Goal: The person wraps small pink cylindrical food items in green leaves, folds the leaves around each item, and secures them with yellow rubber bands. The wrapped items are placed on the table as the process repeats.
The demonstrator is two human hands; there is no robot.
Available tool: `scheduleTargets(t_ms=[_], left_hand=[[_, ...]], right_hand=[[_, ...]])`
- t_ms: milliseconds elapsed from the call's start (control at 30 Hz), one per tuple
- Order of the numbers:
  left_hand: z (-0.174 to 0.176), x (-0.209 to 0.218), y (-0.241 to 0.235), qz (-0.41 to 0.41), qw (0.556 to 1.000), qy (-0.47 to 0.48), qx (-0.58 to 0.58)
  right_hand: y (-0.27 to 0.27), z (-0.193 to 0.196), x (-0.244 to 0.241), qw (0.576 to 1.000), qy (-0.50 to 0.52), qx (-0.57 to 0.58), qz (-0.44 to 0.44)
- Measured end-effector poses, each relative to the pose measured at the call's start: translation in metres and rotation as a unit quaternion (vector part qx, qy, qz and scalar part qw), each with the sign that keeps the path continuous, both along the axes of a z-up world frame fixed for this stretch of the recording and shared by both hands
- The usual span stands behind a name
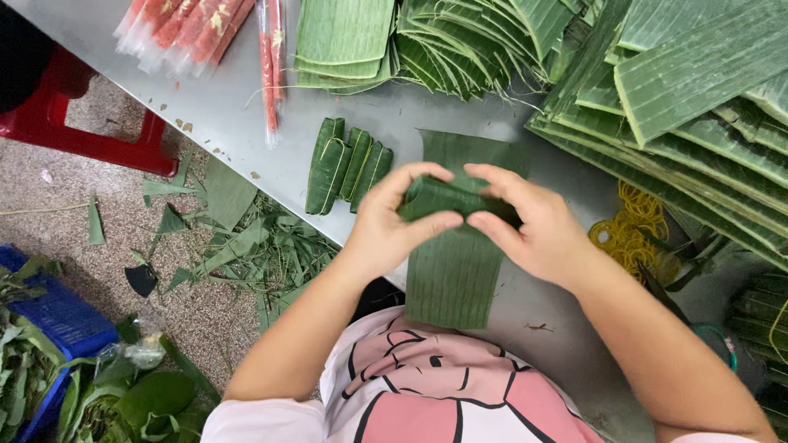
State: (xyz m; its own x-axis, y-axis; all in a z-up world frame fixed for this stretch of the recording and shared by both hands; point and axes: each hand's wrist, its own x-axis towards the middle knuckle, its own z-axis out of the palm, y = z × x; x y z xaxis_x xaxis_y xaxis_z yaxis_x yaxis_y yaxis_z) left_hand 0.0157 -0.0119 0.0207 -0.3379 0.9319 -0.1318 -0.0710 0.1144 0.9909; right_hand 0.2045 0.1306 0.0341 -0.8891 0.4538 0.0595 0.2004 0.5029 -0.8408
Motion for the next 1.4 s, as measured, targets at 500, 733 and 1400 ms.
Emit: scheduleTargets(t_ms=[500,733,1400], left_hand=[[-0.040,0.015,-0.041,0.023,0.943,-0.305,0.135],[-0.043,0.028,-0.040,0.138,0.849,-0.479,0.174],[-0.039,0.027,-0.038,0.092,0.912,-0.400,-0.024]], right_hand=[[-0.028,-0.047,0.040,0.712,0.151,-0.673,-0.129],[-0.037,-0.015,0.057,0.747,0.311,-0.562,-0.170],[-0.040,0.116,0.013,0.973,0.149,-0.171,-0.028]])
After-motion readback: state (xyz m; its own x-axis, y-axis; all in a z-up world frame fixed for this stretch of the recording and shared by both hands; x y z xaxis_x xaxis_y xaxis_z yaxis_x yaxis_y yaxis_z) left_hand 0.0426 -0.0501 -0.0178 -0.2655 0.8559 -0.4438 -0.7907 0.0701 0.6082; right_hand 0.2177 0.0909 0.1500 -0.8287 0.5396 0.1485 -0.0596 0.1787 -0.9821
